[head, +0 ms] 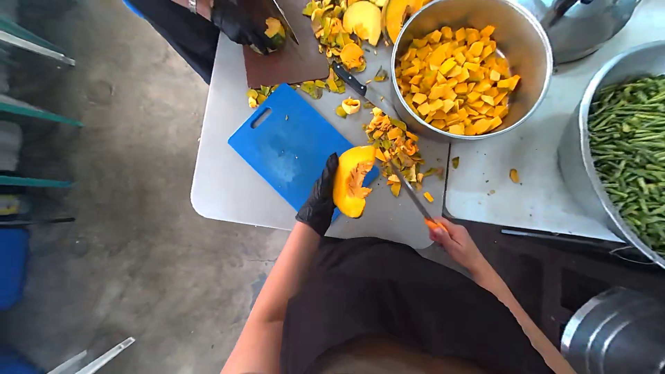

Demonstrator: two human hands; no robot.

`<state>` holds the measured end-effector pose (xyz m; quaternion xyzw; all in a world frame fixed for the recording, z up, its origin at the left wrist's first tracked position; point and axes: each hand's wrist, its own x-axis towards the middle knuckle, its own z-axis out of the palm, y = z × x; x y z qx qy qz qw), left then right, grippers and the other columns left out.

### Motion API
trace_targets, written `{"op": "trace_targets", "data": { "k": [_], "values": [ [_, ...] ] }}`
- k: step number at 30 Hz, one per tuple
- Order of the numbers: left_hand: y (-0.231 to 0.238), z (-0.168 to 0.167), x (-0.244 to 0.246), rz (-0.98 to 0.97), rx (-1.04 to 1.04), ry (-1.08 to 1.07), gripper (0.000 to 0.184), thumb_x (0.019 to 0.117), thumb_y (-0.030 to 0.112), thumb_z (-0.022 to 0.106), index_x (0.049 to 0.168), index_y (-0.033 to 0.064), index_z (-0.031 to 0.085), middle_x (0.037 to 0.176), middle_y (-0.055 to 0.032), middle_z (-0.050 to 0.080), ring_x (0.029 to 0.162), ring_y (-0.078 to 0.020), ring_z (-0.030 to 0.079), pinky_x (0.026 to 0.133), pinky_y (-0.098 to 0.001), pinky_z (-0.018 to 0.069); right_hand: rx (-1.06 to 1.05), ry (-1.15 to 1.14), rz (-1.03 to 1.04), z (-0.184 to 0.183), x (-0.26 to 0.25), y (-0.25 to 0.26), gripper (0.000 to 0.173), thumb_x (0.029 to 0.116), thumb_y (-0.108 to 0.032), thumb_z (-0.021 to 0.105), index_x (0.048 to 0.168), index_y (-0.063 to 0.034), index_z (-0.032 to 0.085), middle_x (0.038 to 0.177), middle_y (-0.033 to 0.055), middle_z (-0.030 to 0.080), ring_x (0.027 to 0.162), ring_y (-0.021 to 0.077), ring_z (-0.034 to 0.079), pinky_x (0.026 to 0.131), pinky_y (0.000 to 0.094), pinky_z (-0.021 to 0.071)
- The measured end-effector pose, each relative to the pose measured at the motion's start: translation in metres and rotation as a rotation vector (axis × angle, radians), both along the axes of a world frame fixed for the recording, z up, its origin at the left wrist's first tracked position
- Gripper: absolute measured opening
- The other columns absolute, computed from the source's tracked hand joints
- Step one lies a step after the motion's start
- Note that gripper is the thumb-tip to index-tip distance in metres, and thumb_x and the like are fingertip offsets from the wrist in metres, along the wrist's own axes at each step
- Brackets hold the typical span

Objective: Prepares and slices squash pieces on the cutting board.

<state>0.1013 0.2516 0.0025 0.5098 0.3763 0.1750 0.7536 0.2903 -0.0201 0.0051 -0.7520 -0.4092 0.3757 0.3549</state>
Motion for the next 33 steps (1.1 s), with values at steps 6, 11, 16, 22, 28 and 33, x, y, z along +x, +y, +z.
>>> {"op": "trace_targets", "data": {
  "k": [6, 11, 16, 22, 28, 33],
  "values": [
    [0.017, 0.027, 0.017, -0.042, 0.149, -0.043, 0.063, 0.1075, 0.054, 0.036, 0.155, 0.0125, 0.039, 0.146, -0.0041, 0.054, 0.127, -0.0078, 0.056, 0.106, -0.0325, 0.0492, 0.065, -0.019, 0.113, 0.011, -0.01, -0.007, 0.081, 0.1, -0.071, 0.034, 0.085, 0.0024, 0.065, 0.059, 0.0015, 0.052, 0.054, 0.0027, 0.048, 0.052, 0.0239, 0.0418],
    [0.02, 0.047, 0.032, -0.108, 0.152, -0.043, 0.055, 0.109, 0.051, 0.034, 0.149, 0.0152, 0.047, 0.135, -0.0026, 0.061, 0.117, -0.0077, 0.061, 0.1, -0.0325, 0.053, 0.009, -0.096, 0.167, 0.009, -0.003, -0.011, 0.078, 0.1004, -0.066, 0.035, 0.084, 0.0035, 0.066, 0.059, 0.0081, 0.054, 0.054, 0.0146, 0.052, 0.052, 0.0355, 0.0435],
    [0.019, 0.067, 0.041, -0.126, 0.144, -0.084, 0.05, 0.11, 0.045, 0.035, 0.147, 0.0148, 0.049, 0.13, 0.0006, 0.063, 0.113, -0.0041, 0.063, 0.097, -0.028, 0.0543, 0.145, -0.077, 0.117, 0.01, -0.006, -0.016, 0.082, 0.1011, -0.071, 0.029, 0.081, 0.0004, 0.063, 0.058, 0.0027, 0.051, 0.054, 0.0045, 0.049, 0.051, 0.0243, 0.0417],
    [0.018, 0.081, 0.04, -0.167, 0.178, -0.102, 0.052, 0.1088, 0.046, 0.038, 0.149, 0.0136, 0.046, 0.129, 0.0022, 0.063, 0.112, -0.0018, 0.063, 0.096, -0.026, 0.0541, 0.103, -0.14, 0.102, 0.014, -0.006, -0.019, 0.085, 0.0991, -0.074, 0.029, 0.081, 0.0007, 0.064, 0.057, 0.0058, 0.052, 0.052, 0.0112, 0.051, 0.05, 0.0316, 0.0426],
    [0.01, 0.095, 0.039, -0.171, 0.182, -0.089, 0.049, 0.1096, 0.043, 0.037, 0.147, 0.0134, 0.049, 0.125, 0.0022, 0.066, 0.106, -0.0022, 0.065, 0.092, -0.0252, 0.056, 0.101, -0.175, 0.08, 0.013, -0.015, -0.02, 0.084, 0.0993, -0.071, 0.031, 0.084, 0.0031, 0.066, 0.06, 0.0087, 0.055, 0.055, 0.0144, 0.053, 0.051, 0.0344, 0.0439],
    [0.011, 0.093, 0.032, -0.22, 0.186, -0.084, 0.046, 0.1101, 0.04, 0.035, 0.141, 0.0109, 0.054, 0.119, 0.0015, 0.067, 0.102, -0.0024, 0.065, 0.09, -0.0252, 0.0566, -0.017, -0.169, 0.123, 0.019, -0.019, -0.019, 0.085, 0.0979, -0.071, 0.032, 0.088, 0.0051, 0.068, 0.063, 0.0137, 0.058, 0.057, 0.0248, 0.059, 0.053, 0.0451, 0.0461]
  ]
}}
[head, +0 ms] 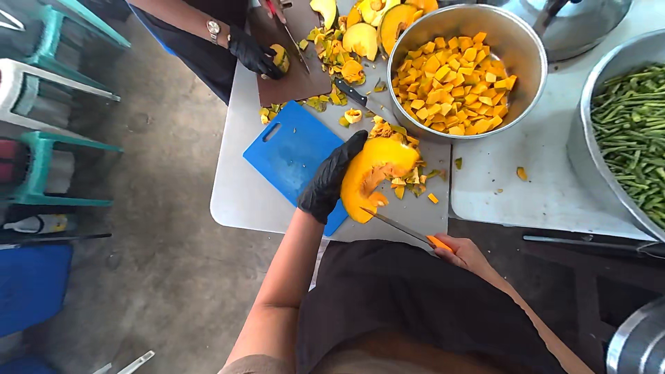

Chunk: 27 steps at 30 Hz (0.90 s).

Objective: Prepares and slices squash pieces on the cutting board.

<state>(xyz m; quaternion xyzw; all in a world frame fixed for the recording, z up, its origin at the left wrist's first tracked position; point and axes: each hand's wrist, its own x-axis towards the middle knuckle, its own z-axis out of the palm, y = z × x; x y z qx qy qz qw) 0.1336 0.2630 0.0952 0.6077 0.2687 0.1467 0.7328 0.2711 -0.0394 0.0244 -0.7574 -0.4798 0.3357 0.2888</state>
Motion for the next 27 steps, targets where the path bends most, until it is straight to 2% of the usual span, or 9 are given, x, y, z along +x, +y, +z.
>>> {"op": "trace_targets", "data": {
  "k": [1, 3, 5, 11, 15, 17, 21, 24, 27],
  "values": [
    [0.001, 0.001, 0.0, -0.018, -0.007, 0.0, 0.042, 0.1104, 0.038, 0.035, 0.136, 0.0111, 0.057, 0.112, 0.0024, 0.068, 0.097, -0.002, 0.066, 0.086, -0.024, 0.0577, -0.028, 0.004, 0.005, 0.001, -0.001, -0.001, 0.084, 0.0978, -0.071, 0.032, 0.089, 0.0058, 0.067, 0.063, 0.0151, 0.058, 0.058, 0.0274, 0.059, 0.054, 0.0474, 0.0464],
    [0.001, 0.006, 0.0, -0.056, -0.009, 0.02, 0.042, 0.1107, 0.036, 0.035, 0.137, 0.0104, 0.056, 0.112, 0.0031, 0.068, 0.097, -0.0007, 0.066, 0.086, -0.0224, 0.0567, -0.062, 0.0, -0.002, 0.004, -0.004, -0.001, 0.083, 0.0981, -0.069, 0.033, 0.089, 0.0058, 0.067, 0.063, 0.0159, 0.058, 0.059, 0.0296, 0.06, 0.054, 0.0494, 0.0464],
    [0.0, 0.012, 0.002, -0.051, -0.034, 0.039, 0.039, 0.1104, 0.036, 0.036, 0.131, 0.0126, 0.059, 0.106, 0.0043, 0.069, 0.092, -0.0008, 0.067, 0.082, -0.0219, 0.0579, -0.073, 0.002, -0.025, 0.007, -0.008, 0.002, 0.079, 0.0992, -0.065, 0.036, 0.093, 0.0067, 0.068, 0.066, 0.0177, 0.061, 0.061, 0.032, 0.062, 0.056, 0.0518, 0.0473],
    [-0.004, 0.004, -0.004, 0.025, 0.007, 0.08, 0.048, 0.1098, 0.042, 0.036, 0.145, 0.0135, 0.052, 0.124, 0.0006, 0.066, 0.105, -0.0031, 0.065, 0.091, -0.0262, 0.056, -0.085, -0.04, -0.092, 0.01, -0.018, 0.006, 0.076, 0.0993, -0.062, 0.039, 0.096, 0.0085, 0.069, 0.07, 0.022, 0.063, 0.065, 0.0376, 0.064, 0.059, 0.0566, 0.0482],
    [-0.008, -0.004, -0.005, 0.053, -0.015, 0.041, 0.048, 0.1096, 0.047, 0.035, 0.139, 0.0148, 0.056, 0.115, 0.0012, 0.069, 0.1, -0.0048, 0.067, 0.088, -0.0283, 0.0582, -0.112, -0.058, -0.134, 0.012, -0.024, 0.007, 0.075, 0.1006, -0.06, 0.04, 0.097, 0.0089, 0.068, 0.071, 0.0226, 0.063, 0.065, 0.0381, 0.064, 0.059, 0.0568, 0.0485],
    [-0.013, -0.006, -0.004, 0.031, -0.024, 0.029, 0.048, 0.11, 0.044, 0.035, 0.14, 0.0122, 0.055, 0.116, -0.0006, 0.068, 0.1, -0.0062, 0.067, 0.089, -0.0299, 0.0579, -0.159, -0.035, -0.142, 0.013, -0.022, 0.012, 0.075, 0.1016, -0.061, 0.038, 0.1, 0.008, 0.067, 0.072, 0.0224, 0.063, 0.068, 0.0393, 0.065, 0.062, 0.0584, 0.0486],
    [-0.026, -0.003, -0.001, -0.015, -0.021, 0.011, 0.048, 0.1111, 0.038, 0.033, 0.148, 0.0099, 0.048, 0.128, -0.0007, 0.064, 0.108, -0.0029, 0.063, 0.095, -0.026, 0.0542, 0.02, -0.053, -0.106, 0.003, -0.013, 0.004, 0.086, 0.0985, -0.071, 0.03, 0.09, 0.006, 0.067, 0.062, 0.0155, 0.058, 0.057, 0.0282, 0.059, 0.052, 0.048, 0.0461],
    [-0.02, -0.006, 0.004, 0.014, -0.048, -0.02, 0.048, 0.1099, 0.044, 0.036, 0.143, 0.0134, 0.052, 0.121, 0.0, 0.066, 0.105, -0.0052, 0.066, 0.091, -0.028, 0.0571, 0.123, -0.004, -0.049, -0.002, -0.005, -0.006, 0.086, 0.0996, -0.072, 0.028, 0.084, 0.0035, 0.066, 0.059, 0.0094, 0.055, 0.054, 0.0161, 0.054, 0.051, 0.0365, 0.0445],
    [-0.015, -0.002, 0.003, 0.005, -0.052, 0.006, 0.049, 0.1092, 0.047, 0.037, 0.144, 0.016, 0.053, 0.122, -0.0008, 0.067, 0.104, -0.0072, 0.066, 0.09, -0.0298, 0.0576, 0.119, 0.002, -0.001, -0.003, 0.005, -0.007, 0.085, 0.0991, -0.074, 0.026, 0.082, 0.0001, 0.065, 0.057, 0.0056, 0.051, 0.052, 0.0123, 0.051, 0.049, 0.0333, 0.0422]
  ]
}}
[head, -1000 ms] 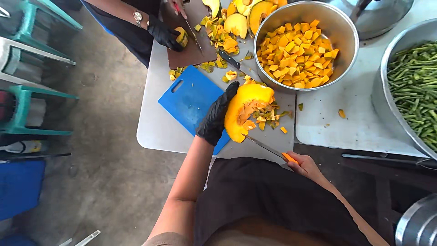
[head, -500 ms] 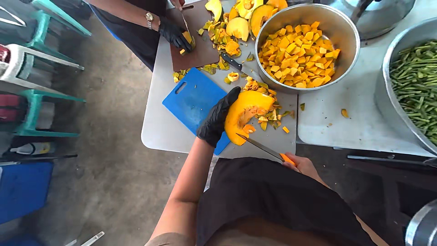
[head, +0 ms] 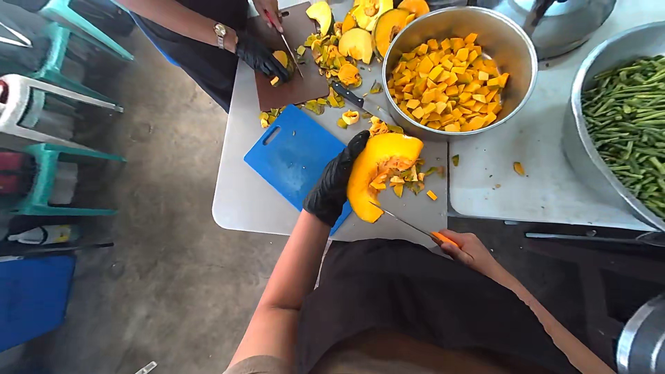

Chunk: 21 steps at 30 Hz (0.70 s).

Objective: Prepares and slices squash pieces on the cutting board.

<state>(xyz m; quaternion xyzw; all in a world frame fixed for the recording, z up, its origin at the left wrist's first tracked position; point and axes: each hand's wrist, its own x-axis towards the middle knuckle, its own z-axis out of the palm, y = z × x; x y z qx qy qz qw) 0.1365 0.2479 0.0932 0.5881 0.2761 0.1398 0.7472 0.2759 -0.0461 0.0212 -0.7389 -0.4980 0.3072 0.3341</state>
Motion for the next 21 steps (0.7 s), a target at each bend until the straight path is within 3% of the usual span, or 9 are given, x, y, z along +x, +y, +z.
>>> {"op": "trace_targets", "data": {
  "k": [4, 7, 11, 15, 18, 21],
  "values": [
    [0.0, 0.007, -0.002, -0.024, 0.025, -0.005, 0.047, 0.109, 0.045, 0.037, 0.142, 0.0156, 0.053, 0.117, 0.0027, 0.068, 0.1, -0.0027, 0.066, 0.086, -0.0249, 0.0578, -0.05, -0.094, -0.031, 0.003, -0.001, 0.003, 0.086, 0.0975, -0.074, 0.028, 0.083, 0.0019, 0.065, 0.059, 0.0116, 0.054, 0.053, 0.0245, 0.055, 0.049, 0.0446, 0.0436],
    [-0.005, 0.006, -0.002, -0.028, 0.05, -0.019, 0.05, 0.1092, 0.044, 0.036, 0.144, 0.0115, 0.051, 0.121, 0.0017, 0.066, 0.103, -0.0024, 0.065, 0.09, -0.0252, 0.0562, -0.077, -0.196, -0.119, 0.001, -0.008, 0.01, 0.08, 0.0988, -0.066, 0.035, 0.088, 0.0066, 0.066, 0.064, 0.0188, 0.06, 0.057, 0.0357, 0.061, 0.051, 0.0541, 0.0466],
    [-0.011, -0.009, -0.004, 0.029, -0.034, -0.011, 0.051, 0.1098, 0.045, 0.036, 0.147, 0.0142, 0.05, 0.129, -0.0039, 0.065, 0.111, -0.0102, 0.065, 0.096, -0.034, 0.0558, -0.018, -0.24, -0.142, -0.005, -0.01, 0.007, 0.081, 0.1, -0.066, 0.032, 0.086, 0.006, 0.066, 0.061, 0.0178, 0.058, 0.054, 0.0336, 0.06, 0.049, 0.0513, 0.0462],
    [-0.007, -0.012, -0.005, -0.002, -0.08, -0.009, 0.047, 0.1092, 0.045, 0.039, 0.144, 0.0164, 0.052, 0.123, -0.0013, 0.067, 0.106, -0.0085, 0.066, 0.091, -0.0318, 0.0575, -0.11, -0.018, -0.013, -0.004, 0.0, -0.002, 0.081, 0.0992, -0.069, 0.03, 0.085, 0.003, 0.065, 0.06, 0.0121, 0.055, 0.056, 0.0246, 0.056, 0.053, 0.0451, 0.0444],
    [-0.006, -0.012, -0.003, -0.024, -0.061, -0.007, 0.048, 0.1089, 0.047, 0.039, 0.144, 0.0162, 0.053, 0.122, -0.0013, 0.067, 0.105, -0.0082, 0.067, 0.091, -0.0313, 0.0577, -0.162, -0.134, -0.086, 0.002, 0.001, 0.003, 0.079, 0.0987, -0.066, 0.035, 0.089, 0.0066, 0.067, 0.066, 0.02, 0.06, 0.061, 0.0378, 0.063, 0.055, 0.0567, 0.0471],
    [-0.012, -0.013, 0.004, 0.022, -0.122, -0.044, 0.047, 0.1091, 0.047, 0.038, 0.142, 0.0166, 0.054, 0.121, -0.0022, 0.067, 0.106, -0.0097, 0.067, 0.092, -0.0322, 0.0576, -0.076, -0.308, -0.245, -0.006, -0.011, 0.009, 0.073, 0.0982, -0.06, 0.045, 0.09, 0.009, 0.067, 0.072, 0.0243, 0.064, 0.064, 0.0432, 0.066, 0.054, 0.0593, 0.0491]
  ]
}}
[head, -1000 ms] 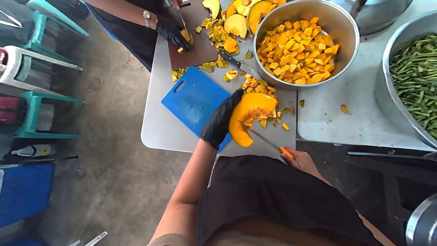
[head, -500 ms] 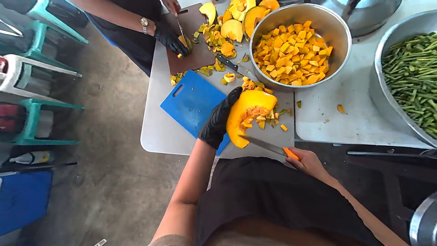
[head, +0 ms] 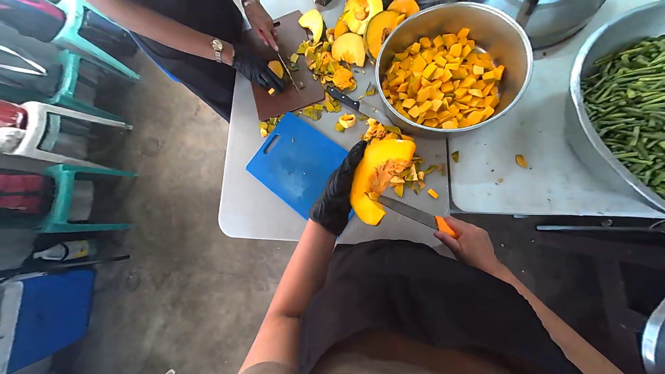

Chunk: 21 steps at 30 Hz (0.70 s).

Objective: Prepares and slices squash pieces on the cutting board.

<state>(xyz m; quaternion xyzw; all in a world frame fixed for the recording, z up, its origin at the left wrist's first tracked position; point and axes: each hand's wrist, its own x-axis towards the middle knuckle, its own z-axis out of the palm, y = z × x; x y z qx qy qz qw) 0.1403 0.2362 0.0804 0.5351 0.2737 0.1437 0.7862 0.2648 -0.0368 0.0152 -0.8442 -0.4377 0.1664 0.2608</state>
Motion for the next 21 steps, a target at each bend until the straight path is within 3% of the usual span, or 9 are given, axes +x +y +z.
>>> {"op": "trace_targets", "data": {
  "k": [4, 9, 11, 13, 15, 18, 21],
  "values": [
    [0.0, -0.01, 0.005, 0.116, -0.108, 0.018, 0.047, 0.1091, 0.049, 0.036, 0.138, 0.016, 0.056, 0.111, -0.0062, 0.07, 0.095, -0.0151, 0.069, 0.081, -0.0325, 0.0602, 0.089, -0.118, -0.124, -0.006, -0.015, 0.014, 0.065, 0.0982, -0.051, 0.053, 0.091, 0.0112, 0.067, 0.078, 0.0263, 0.068, 0.069, 0.0443, 0.07, 0.057, 0.0585, 0.0529],
    [0.001, -0.015, -0.002, 0.132, -0.163, 0.053, 0.048, 0.1068, 0.053, 0.041, 0.138, 0.0195, 0.056, 0.109, -0.0063, 0.069, 0.09, -0.0159, 0.069, 0.076, -0.0342, 0.0605, -0.058, 0.31, 0.108, -0.012, 0.006, 0.006, 0.079, 0.1005, -0.066, 0.032, 0.093, 0.0046, 0.068, 0.064, 0.0155, 0.059, 0.06, 0.0309, 0.06, 0.056, 0.0518, 0.0469],
    [-0.002, -0.011, -0.005, 0.098, -0.146, 0.108, 0.048, 0.1063, 0.053, 0.043, 0.138, 0.0201, 0.057, 0.112, -0.0034, 0.069, 0.094, -0.013, 0.068, 0.081, -0.034, 0.0596, -0.103, 0.264, 0.144, -0.012, 0.015, 0.002, 0.081, 0.0994, -0.066, 0.032, 0.095, 0.006, 0.069, 0.068, 0.0202, 0.062, 0.064, 0.0381, 0.064, 0.059, 0.0586, 0.0484],
    [-0.008, -0.01, 0.004, 0.117, -0.186, 0.128, 0.044, 0.1094, 0.045, 0.04, 0.13, 0.0126, 0.06, 0.102, -0.0032, 0.07, 0.088, -0.011, 0.069, 0.078, -0.0309, 0.0598, -0.095, 0.121, 0.079, -0.008, 0.016, 0.006, 0.073, 0.0994, -0.057, 0.043, 0.105, 0.0109, 0.07, 0.084, 0.0308, 0.069, 0.078, 0.0509, 0.069, 0.068, 0.0696, 0.0505],
    [-0.013, -0.017, 0.013, 0.131, -0.298, 0.064, 0.045, 0.1119, 0.04, 0.033, 0.128, 0.007, 0.058, 0.1, -0.0059, 0.07, 0.088, -0.0129, 0.069, 0.079, -0.0319, 0.0599, -0.01, -0.029, -0.034, -0.009, 0.012, 0.013, 0.063, 0.0982, -0.046, 0.057, 0.107, 0.015, 0.068, 0.094, 0.0351, 0.069, 0.085, 0.056, 0.069, 0.07, 0.0724, 0.0507],
    [-0.023, -0.013, 0.019, 0.171, -0.348, -0.03, 0.048, 0.1127, 0.042, 0.025, 0.128, 0.0085, 0.055, 0.102, -0.0053, 0.069, 0.09, -0.0129, 0.069, 0.08, -0.0325, 0.0601, 0.065, -0.111, -0.124, -0.012, 0.006, 0.025, 0.062, 0.0984, -0.044, 0.057, 0.102, 0.0172, 0.065, 0.09, 0.0353, 0.068, 0.081, 0.0558, 0.068, 0.066, 0.0701, 0.0501],
    [-0.02, 0.001, 0.01, 0.156, -0.35, -0.054, 0.049, 0.1128, 0.041, 0.026, 0.132, 0.0072, 0.055, 0.107, -0.0086, 0.07, 0.095, -0.0168, 0.07, 0.082, -0.0365, 0.0604, 0.094, -0.014, -0.034, -0.016, 0.008, 0.02, 0.071, 0.1014, -0.053, 0.042, 0.097, 0.0132, 0.067, 0.076, 0.0297, 0.066, 0.067, 0.0481, 0.066, 0.058, 0.0653, 0.0486]
  ]
}}
